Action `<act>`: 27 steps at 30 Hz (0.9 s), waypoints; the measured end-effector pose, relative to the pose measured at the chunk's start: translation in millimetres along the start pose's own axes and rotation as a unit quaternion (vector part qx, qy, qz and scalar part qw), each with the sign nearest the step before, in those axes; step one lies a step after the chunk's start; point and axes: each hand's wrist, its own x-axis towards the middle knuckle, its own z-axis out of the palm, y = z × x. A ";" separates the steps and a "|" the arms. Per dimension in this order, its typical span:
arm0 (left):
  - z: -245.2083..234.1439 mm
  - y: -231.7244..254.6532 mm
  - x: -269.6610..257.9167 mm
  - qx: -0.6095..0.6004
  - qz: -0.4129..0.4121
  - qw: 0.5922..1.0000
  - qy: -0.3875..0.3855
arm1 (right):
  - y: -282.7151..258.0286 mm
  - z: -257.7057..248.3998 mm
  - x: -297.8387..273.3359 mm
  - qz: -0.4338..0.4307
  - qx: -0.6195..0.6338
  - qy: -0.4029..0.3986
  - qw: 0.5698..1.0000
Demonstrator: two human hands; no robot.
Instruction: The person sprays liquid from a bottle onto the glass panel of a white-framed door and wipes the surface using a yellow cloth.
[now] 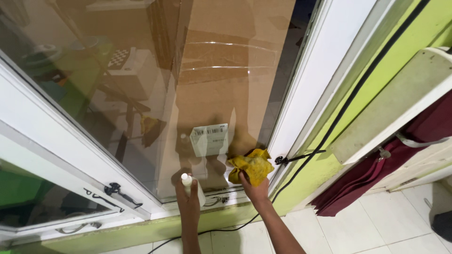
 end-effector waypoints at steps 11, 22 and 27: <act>-10.8 -13.2 9.9 -0.010 0.037 0.999 0.013 | 34.4 24.1 -5.1 0.044 -0.092 -0.051 0.993; -15.3 -19.5 24.3 0.036 0.025 0.999 0.006 | -12.4 -2.9 18.8 -0.150 -0.033 0.114 0.982; -6.7 -12.9 26.0 0.018 0.049 0.999 -0.005 | -31.7 -13.2 21.3 -0.038 0.092 0.100 0.990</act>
